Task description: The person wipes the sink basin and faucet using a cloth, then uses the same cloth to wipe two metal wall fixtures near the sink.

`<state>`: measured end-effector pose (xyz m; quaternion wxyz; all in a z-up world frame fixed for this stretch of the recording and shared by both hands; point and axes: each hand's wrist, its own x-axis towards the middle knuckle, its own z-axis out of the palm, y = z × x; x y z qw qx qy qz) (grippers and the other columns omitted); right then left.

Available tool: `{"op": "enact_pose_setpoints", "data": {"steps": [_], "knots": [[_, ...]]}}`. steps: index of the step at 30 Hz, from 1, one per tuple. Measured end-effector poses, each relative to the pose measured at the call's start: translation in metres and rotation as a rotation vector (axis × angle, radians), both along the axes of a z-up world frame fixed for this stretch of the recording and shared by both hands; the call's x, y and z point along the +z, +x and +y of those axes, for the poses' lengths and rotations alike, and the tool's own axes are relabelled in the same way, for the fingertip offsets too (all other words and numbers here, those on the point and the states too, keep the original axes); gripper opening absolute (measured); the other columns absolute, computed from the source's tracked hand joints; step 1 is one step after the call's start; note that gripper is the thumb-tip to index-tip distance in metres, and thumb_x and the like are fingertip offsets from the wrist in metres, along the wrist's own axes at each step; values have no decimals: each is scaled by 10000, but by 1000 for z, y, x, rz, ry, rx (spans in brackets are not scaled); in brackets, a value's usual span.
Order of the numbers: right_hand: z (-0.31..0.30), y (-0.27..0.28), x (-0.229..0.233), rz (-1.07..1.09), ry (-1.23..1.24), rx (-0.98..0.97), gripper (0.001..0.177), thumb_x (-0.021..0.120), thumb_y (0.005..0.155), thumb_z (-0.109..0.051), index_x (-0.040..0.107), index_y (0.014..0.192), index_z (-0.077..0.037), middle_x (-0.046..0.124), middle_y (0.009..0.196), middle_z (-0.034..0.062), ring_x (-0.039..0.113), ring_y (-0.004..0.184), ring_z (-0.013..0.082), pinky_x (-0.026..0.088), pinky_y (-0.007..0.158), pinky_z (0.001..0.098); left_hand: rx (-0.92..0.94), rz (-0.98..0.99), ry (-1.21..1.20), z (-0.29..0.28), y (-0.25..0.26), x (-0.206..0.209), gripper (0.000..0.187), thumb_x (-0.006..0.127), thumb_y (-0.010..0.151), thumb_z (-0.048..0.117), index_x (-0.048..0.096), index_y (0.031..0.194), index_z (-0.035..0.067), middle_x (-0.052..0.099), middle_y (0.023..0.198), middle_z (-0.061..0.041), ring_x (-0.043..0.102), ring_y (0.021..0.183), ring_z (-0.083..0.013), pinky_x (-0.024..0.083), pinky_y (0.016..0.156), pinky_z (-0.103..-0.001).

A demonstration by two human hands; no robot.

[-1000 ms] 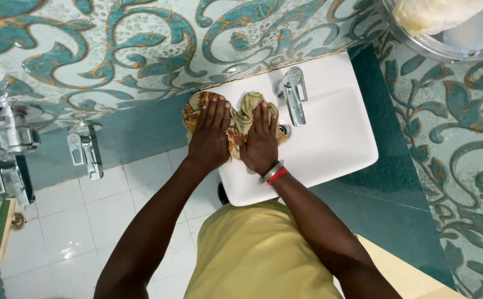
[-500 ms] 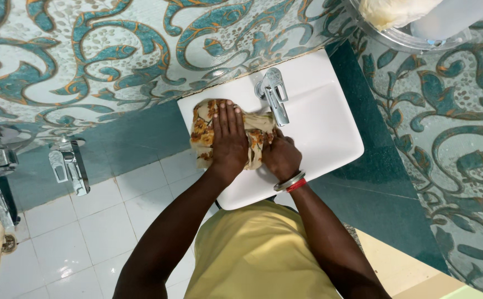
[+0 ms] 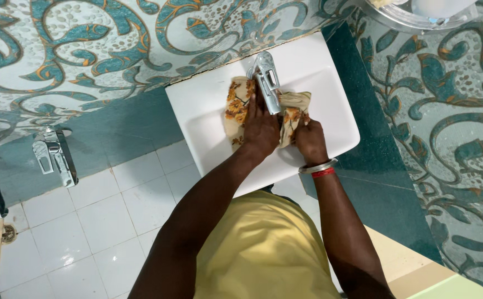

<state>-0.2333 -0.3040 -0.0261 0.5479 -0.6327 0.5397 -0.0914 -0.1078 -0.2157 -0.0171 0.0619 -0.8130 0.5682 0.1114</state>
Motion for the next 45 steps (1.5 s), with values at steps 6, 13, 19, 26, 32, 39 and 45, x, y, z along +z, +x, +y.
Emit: {"op": "enact_pose_setpoints", "data": {"steps": [6,13,19,26,32,39,45], "knots": [[-17,-3,24,-283,-180,-148,323,491,1107,-117,671,1244,113,731,1047,150,628,895,183,514,789,325,126,184,-302,-41,-14,15,873,488,962,276,40,1585,-140,46,1688,-357,15,1557,-508,1,1245,-598],[-47,27,64,-192,-666,449,623,573,988,-87,444,1596,-110,293,1671,240,203,1557,401,239,1226,460,351,219,-511,-99,-30,1,858,494,994,380,85,1613,-50,59,1703,-299,25,1578,-444,2,1268,-550],[-90,46,67,167,-651,660,642,468,1027,-432,352,1607,-181,233,1685,195,142,1574,352,55,1234,559,516,933,-1307,-116,-25,1,844,501,1026,484,131,1642,40,72,1718,-241,35,1598,-379,3,1291,-502],[-103,63,55,424,-706,604,759,370,1051,-530,299,1589,1,304,1664,204,270,1529,339,57,1265,581,442,86,-442,-128,-4,9,904,549,954,538,210,1645,64,7,1683,-342,-67,1565,-503,-63,1246,-594],[-115,73,49,367,-656,578,752,387,1038,-533,269,1611,-60,254,1670,226,188,1557,384,84,1254,564,404,0,-341,-119,-8,18,940,594,908,490,234,1639,21,23,1684,-336,-38,1563,-505,-45,1255,-556],[-119,67,52,387,-666,708,731,424,1013,-570,287,1624,-194,167,1685,224,122,1560,426,109,1233,584,450,148,-571,-96,-50,15,1007,657,877,476,225,1597,-79,10,1618,-458,-38,1526,-609,-49,1237,-657],[-127,77,56,327,-608,612,692,382,1059,-577,332,1612,-165,246,1711,167,208,1584,367,154,1280,575,582,231,-554,-136,-11,-9,778,610,952,460,295,1518,29,23,1620,-470,-31,1543,-618,-30,1254,-673]]}}
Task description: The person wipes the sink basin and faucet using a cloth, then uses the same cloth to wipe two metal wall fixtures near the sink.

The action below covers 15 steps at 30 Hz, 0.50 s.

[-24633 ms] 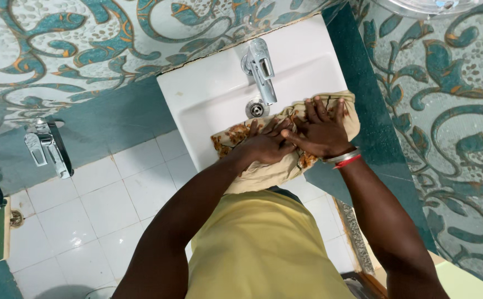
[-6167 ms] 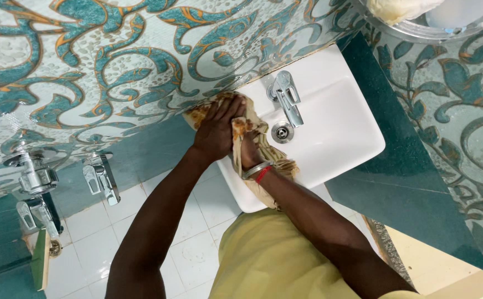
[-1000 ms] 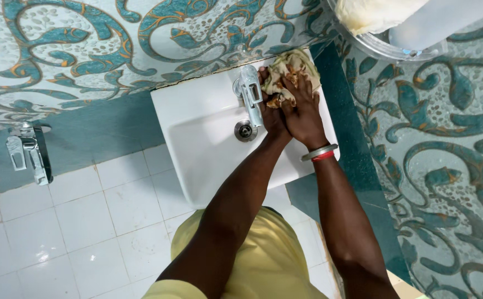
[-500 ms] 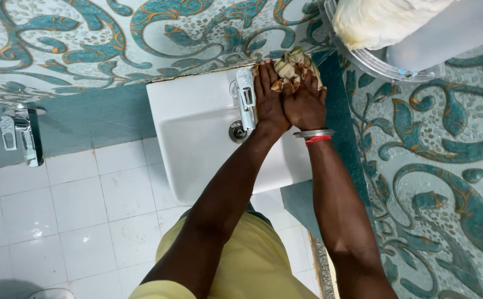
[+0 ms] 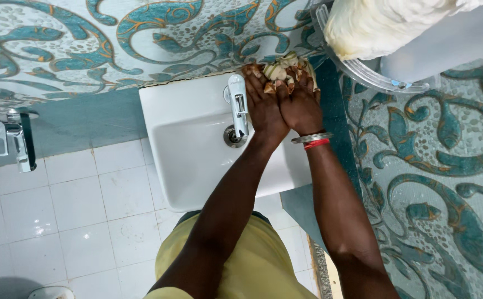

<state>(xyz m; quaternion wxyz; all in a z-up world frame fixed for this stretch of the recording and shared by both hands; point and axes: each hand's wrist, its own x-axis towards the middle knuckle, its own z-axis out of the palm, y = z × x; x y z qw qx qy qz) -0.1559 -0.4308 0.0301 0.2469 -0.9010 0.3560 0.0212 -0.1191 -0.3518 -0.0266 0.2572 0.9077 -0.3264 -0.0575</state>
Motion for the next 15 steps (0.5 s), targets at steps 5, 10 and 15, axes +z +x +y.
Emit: {"op": "enact_pose_setpoints", "data": {"steps": [5,10,15], "knots": [[-11,6,7,8,-19,-42,713,401,1019,-562,312,1600,-158,225,1682,149,183,1548,358,129,1210,606,113,-74,134,-23,10,-7,970,601,959,427,130,1552,-180,13,1590,-486,-41,1499,-654,-25,1212,-703],[-18,0,-9,-29,-79,-27,671,480,1018,-505,361,1591,-177,212,1700,168,264,1526,400,282,1230,451,0,29,275,-18,6,6,963,588,930,399,99,1571,-127,-8,1570,-495,-64,1461,-675,-58,1153,-738],[-31,-9,-10,-195,8,-99,757,528,927,-446,314,1555,-82,334,1597,230,445,1356,427,392,1059,452,-19,-127,278,-32,4,-3,1028,637,937,464,98,1568,-144,-3,1565,-498,-63,1451,-680,-81,1159,-736]]}}
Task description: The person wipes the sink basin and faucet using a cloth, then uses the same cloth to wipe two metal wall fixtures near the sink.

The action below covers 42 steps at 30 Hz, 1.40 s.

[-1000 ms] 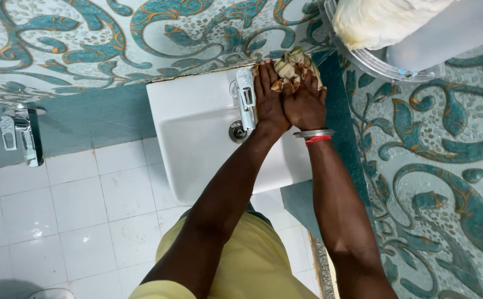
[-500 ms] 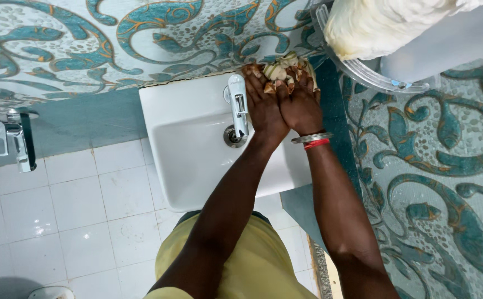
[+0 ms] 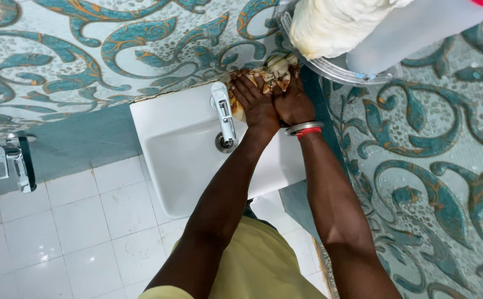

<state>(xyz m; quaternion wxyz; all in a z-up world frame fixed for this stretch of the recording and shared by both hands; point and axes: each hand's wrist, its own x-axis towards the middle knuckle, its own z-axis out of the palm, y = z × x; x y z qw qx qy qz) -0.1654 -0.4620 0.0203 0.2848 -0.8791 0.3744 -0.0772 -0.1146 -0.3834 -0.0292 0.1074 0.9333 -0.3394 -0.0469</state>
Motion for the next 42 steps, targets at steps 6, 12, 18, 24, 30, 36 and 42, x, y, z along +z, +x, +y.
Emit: {"op": "enact_pose_setpoints", "data": {"steps": [6,12,18,24,30,36,42], "knots": [[-15,-24,-14,286,193,-220,672,377,1022,-570,497,1454,-69,606,1276,337,561,1216,500,436,1061,512,-341,265,249,-1,0,39,1536,875,599,706,42,1620,-83,-72,1622,-444,-125,1517,-596,-84,1197,-667],[-14,-54,-19,249,288,-204,740,305,1060,-560,719,1138,49,690,1135,345,660,1102,487,496,999,523,-526,210,74,-1,2,53,1636,907,437,749,101,1606,-64,-48,1625,-403,-115,1499,-557,-73,1197,-620],[7,-85,-4,309,453,-338,752,229,1065,-552,671,1143,51,738,1014,345,752,927,521,567,902,525,-679,189,33,8,-13,51,1457,867,429,788,354,1562,29,-23,1646,-370,-89,1540,-531,-54,1240,-633],[6,-157,-63,164,226,-156,662,275,1023,-506,688,1173,-11,633,1164,317,580,1059,542,447,902,565,-872,333,32,23,-43,45,1440,821,456,879,419,1513,-12,-71,1644,-366,-91,1514,-560,12,1201,-662],[54,-204,-91,15,371,-471,715,385,1101,-526,730,1023,95,726,840,252,703,790,340,519,772,468,-990,347,90,43,-76,40,1464,909,508,771,284,1552,-44,-161,1608,-389,-100,1488,-622,65,1221,-644],[115,-213,-108,-534,618,-733,533,377,1098,-430,650,1213,13,539,696,76,449,570,174,334,505,376,-1057,505,63,77,-97,40,1413,950,529,528,165,1612,75,-212,1617,-329,-101,1482,-593,150,1201,-650],[157,-210,-103,-521,725,-828,678,338,1121,-482,667,1178,108,621,809,92,529,650,144,423,559,342,-1141,587,-36,113,-100,24,1344,946,594,454,159,1591,13,-166,1627,-310,-129,1524,-559,131,1233,-606]]}}
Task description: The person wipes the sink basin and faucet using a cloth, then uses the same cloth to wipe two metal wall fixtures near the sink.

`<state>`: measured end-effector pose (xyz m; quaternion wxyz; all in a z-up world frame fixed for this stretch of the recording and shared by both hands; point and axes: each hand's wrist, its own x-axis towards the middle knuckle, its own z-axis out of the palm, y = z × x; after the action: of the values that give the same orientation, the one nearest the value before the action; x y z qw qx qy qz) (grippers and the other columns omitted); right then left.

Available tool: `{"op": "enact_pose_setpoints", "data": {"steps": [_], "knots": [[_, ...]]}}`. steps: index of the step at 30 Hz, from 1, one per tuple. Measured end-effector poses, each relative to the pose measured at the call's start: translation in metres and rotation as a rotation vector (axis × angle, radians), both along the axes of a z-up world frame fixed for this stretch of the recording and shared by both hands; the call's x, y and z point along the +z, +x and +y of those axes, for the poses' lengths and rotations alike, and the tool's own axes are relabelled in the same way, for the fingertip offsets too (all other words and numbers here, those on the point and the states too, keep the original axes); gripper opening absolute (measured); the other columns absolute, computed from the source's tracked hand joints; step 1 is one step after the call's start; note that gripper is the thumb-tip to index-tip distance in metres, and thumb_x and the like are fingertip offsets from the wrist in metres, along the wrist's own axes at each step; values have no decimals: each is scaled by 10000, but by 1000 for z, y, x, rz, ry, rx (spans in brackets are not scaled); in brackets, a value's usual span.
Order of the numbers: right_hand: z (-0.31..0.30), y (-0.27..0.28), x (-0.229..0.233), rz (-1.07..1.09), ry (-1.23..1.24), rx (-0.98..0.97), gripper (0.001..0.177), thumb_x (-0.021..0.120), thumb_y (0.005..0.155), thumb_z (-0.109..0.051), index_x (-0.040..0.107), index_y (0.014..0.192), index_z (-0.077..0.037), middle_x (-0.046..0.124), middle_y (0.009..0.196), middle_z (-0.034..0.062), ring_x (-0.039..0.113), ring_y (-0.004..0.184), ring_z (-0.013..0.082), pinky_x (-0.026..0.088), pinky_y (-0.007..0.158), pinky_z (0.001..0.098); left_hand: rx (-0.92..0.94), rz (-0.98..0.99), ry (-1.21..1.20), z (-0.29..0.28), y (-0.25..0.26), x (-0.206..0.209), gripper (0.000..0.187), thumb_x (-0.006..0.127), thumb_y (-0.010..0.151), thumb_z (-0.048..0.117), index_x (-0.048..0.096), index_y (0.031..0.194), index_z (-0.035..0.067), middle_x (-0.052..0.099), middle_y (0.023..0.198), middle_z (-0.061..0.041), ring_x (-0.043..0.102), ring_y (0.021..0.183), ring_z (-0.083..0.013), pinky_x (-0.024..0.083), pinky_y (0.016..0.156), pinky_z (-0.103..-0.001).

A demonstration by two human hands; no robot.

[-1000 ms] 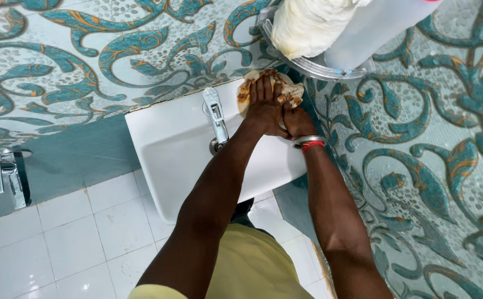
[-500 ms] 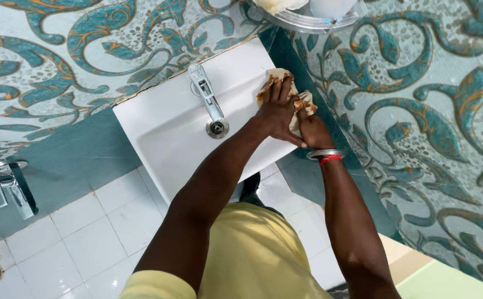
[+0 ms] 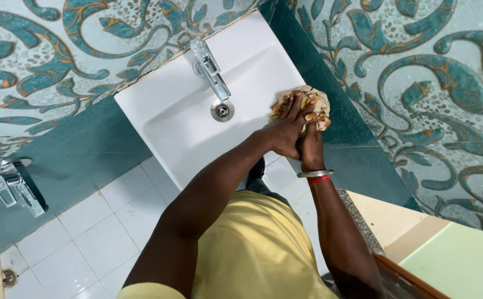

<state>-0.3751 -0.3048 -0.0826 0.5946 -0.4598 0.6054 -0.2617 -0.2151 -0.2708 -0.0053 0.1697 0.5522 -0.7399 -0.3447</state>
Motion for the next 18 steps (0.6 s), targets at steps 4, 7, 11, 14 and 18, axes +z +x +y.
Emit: {"op": "enact_pose_setpoints", "data": {"steps": [4,7,11,14,18], "knots": [[30,3,-1,-186,95,-47,581,329,1043,-477,574,1267,0,694,979,60,669,802,128,550,667,310,-27,-20,91,19,8,7,1298,924,619,470,197,1553,-61,-96,1667,-326,-32,1550,-509,181,1254,-559],[49,5,-17,-213,104,-46,607,361,1077,-520,573,1260,19,590,914,63,585,772,144,497,616,334,-35,26,137,39,20,25,1340,908,607,432,137,1577,-79,-24,1631,-338,30,1544,-457,208,1258,-504],[62,-1,-33,-173,16,47,586,380,1146,-504,588,1159,44,509,843,27,505,735,119,458,636,329,-71,-50,199,61,30,44,865,802,714,347,469,1394,-71,52,1715,-178,35,1585,-385,254,1213,-545],[75,4,-14,-77,-80,93,594,406,1167,-473,610,1037,70,496,751,29,452,651,118,399,560,351,-72,-35,189,71,35,45,593,779,732,337,676,1145,-76,106,1728,-143,64,1607,-345,277,1242,-493],[96,17,29,-135,-279,114,395,457,1039,-337,626,1056,19,684,858,10,653,714,96,539,581,336,-64,-2,139,89,44,38,563,776,763,358,700,1143,-51,153,1742,-177,164,1617,-332,338,1229,-466]]}}
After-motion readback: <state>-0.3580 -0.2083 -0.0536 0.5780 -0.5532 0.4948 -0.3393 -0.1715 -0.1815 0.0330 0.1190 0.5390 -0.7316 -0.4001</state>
